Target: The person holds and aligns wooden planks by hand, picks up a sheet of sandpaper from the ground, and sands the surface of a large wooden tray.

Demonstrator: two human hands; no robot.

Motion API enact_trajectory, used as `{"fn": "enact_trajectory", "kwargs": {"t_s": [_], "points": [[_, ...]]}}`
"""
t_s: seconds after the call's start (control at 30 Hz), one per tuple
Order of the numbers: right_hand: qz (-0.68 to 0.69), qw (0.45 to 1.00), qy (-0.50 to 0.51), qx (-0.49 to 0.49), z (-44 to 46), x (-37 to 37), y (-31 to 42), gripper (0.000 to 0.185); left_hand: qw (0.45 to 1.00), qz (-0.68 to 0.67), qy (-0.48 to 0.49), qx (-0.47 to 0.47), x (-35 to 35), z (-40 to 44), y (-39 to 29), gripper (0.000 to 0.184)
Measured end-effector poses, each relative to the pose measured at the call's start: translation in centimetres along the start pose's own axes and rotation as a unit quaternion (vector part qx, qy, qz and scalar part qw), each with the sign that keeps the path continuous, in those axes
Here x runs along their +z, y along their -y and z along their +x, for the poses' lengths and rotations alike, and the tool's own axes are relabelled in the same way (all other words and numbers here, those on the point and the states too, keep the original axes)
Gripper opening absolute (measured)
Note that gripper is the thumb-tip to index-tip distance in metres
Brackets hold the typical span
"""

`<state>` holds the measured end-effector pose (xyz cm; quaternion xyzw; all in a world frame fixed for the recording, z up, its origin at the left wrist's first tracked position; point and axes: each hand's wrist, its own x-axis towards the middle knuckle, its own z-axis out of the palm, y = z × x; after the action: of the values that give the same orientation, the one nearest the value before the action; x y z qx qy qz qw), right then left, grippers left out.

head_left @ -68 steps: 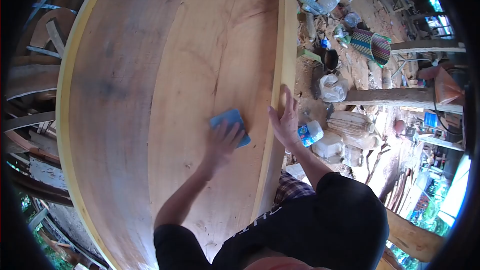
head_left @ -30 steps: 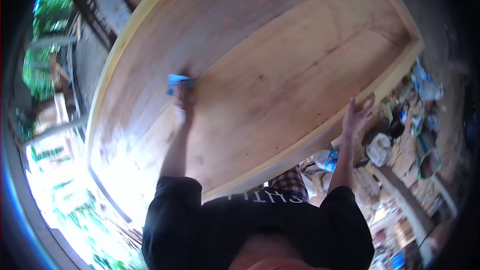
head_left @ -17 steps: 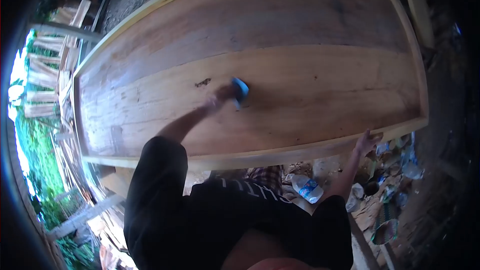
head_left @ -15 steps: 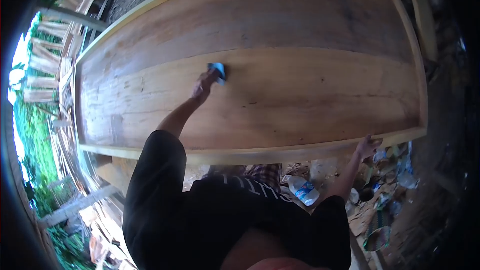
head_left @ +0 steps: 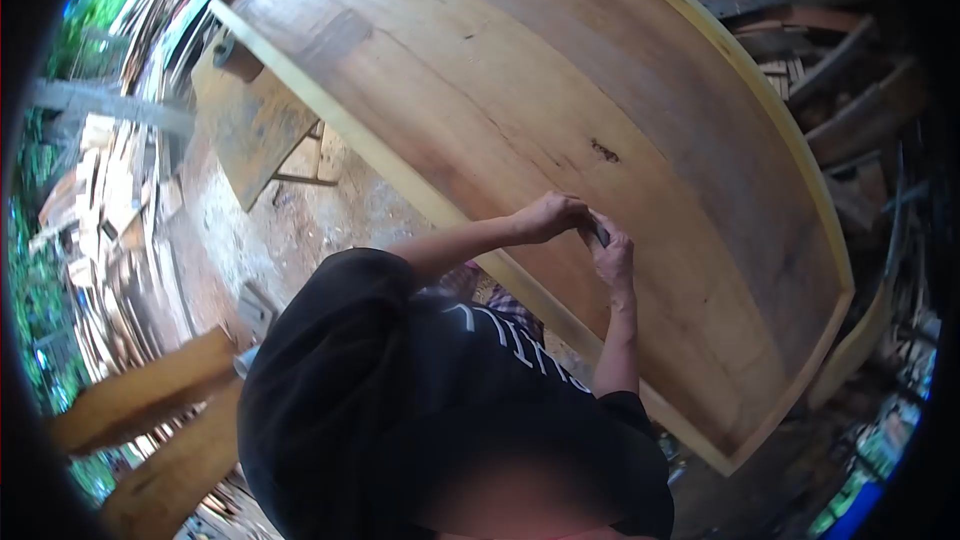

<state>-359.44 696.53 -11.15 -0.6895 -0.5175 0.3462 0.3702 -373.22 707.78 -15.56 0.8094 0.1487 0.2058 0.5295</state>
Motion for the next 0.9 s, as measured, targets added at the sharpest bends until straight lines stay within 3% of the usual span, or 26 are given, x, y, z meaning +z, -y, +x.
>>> {"fn": "enact_trajectory", "kwargs": {"t_s": [0.07,0.13,0.2,0.27,0.3,0.37,0.43,0.5,0.6,0.63,0.67,0.77,0.8,0.83,0.9], "points": [[0.053,0.998,-0.007,-0.032,1.5,-0.1,0.0,0.028,0.997,0.007,-0.072,-0.013,-1.2,-0.7,-0.3,0.009],[-0.017,0.993,0.017,-0.114,3.0,0.1,-1.9,0.026,0.987,-0.017,-0.108,-0.12,-1.5,-1.8,0.1,0.019],[-0.005,0.994,-0.1,-0.035,5.5,-1.2,-3.1,0.03,0.963,-0.004,-0.174,-0.204,-2.7,-2.0,-0.5,0.028],[-0.178,0.949,-0.26,-0.029,8.1,-3.3,-6.6,0.037,0.945,0.076,-0.219,-0.23,-3.6,-3.1,0.3,0.031],[-0.179,0.951,-0.251,-0.018,8.5,-2.7,-7.7,0.037,0.934,0.138,-0.221,-0.243,-4.0,-4.0,1.1,0.031],[-0.183,0.965,-0.169,-0.086,8.4,-0.3,-10.3,0.043,0.913,0.212,-0.23,-0.263,-4.8,-5.5,1.5,0.028],[-0.303,0.912,-0.016,-0.275,4.3,5.7,-9.5,0.041,0.887,0.273,-0.246,-0.28,-5.4,-6.8,1.5,0.029],[-0.26,0.866,0.178,-0.388,0.9,8.8,-8.2,0.044,0.873,0.291,-0.259,-0.293,-5.9,-7.7,1.1,0.029],[-0.202,0.86,0.177,-0.434,7.2,6.9,-10.3,0.041,0.857,0.322,-0.264,-0.304,-6.2,-8.8,0.6,0.03],[-0.282,0.836,0.166,-0.441,10.3,5.7,-11.6,0.041,0.856,0.329,-0.261,-0.3,-6.3,-9.1,0.6,0.031],[-0.213,0.874,0.092,-0.428,13.7,4.1,-13.3,0.042,0.853,0.332,-0.256,-0.31,-6.2,-9.4,0.6,0.031],[-0.35,0.892,-0.076,-0.275,23.4,-4.1,-19.7,0.037,0.85,0.333,-0.264,-0.311,-6.0,-10.5,0.9,0.031],[-0.254,0.953,-0.12,-0.111,25.0,-7.2,-20.4,0.033,0.85,0.331,-0.265,-0.312,-6.0,-10.8,0.8,0.031],[-0.314,0.91,-0.255,-0.092,25.7,-8.8,-22.2,0.027,0.854,0.322,-0.259,-0.316,-6.1,-10.9,0.5,0.031],[-0.435,0.789,-0.426,-0.087,24.9,-6.8,-19.4,0.028,0.858,0.314,-0.258,-0.314,-6.9,-10.9,0.6,0.031]]}}
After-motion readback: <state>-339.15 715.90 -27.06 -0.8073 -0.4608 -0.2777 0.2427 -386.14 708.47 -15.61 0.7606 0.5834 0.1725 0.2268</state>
